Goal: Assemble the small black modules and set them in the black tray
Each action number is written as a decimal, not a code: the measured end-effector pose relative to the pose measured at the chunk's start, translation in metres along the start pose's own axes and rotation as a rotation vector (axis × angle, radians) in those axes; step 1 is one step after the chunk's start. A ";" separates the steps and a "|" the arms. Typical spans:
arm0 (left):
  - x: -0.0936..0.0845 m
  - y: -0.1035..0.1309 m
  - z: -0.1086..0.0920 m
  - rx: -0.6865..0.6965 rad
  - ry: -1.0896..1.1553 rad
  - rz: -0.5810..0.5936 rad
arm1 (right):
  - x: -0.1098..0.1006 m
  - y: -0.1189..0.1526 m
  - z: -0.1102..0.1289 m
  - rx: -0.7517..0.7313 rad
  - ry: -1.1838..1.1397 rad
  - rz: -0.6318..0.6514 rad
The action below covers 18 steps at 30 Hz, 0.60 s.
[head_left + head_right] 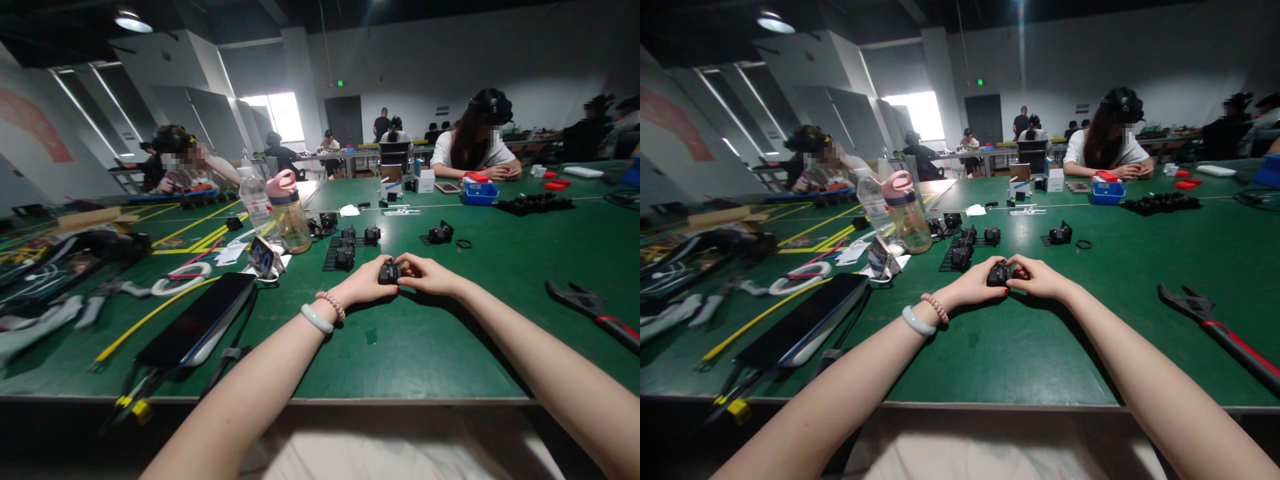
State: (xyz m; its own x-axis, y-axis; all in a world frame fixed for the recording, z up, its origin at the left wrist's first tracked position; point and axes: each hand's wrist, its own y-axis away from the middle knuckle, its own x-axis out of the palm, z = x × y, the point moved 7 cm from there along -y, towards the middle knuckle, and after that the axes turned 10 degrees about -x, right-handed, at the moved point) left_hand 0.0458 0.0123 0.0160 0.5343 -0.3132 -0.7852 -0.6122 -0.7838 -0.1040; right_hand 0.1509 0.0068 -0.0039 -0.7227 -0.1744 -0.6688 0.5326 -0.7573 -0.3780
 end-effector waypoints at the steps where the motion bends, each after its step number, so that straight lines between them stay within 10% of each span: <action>1: 0.000 0.000 0.000 -0.002 -0.001 -0.001 | 0.000 0.000 0.000 0.002 0.004 -0.002; 18: 0.000 0.000 0.000 -0.017 -0.029 0.005 | -0.003 -0.002 -0.001 0.045 0.060 -0.004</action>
State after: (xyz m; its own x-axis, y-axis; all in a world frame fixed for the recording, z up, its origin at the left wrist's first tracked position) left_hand 0.0454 0.0127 0.0162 0.5138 -0.3013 -0.8032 -0.6049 -0.7912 -0.0901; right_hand 0.1524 0.0094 -0.0019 -0.6965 -0.1340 -0.7049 0.5081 -0.7857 -0.3528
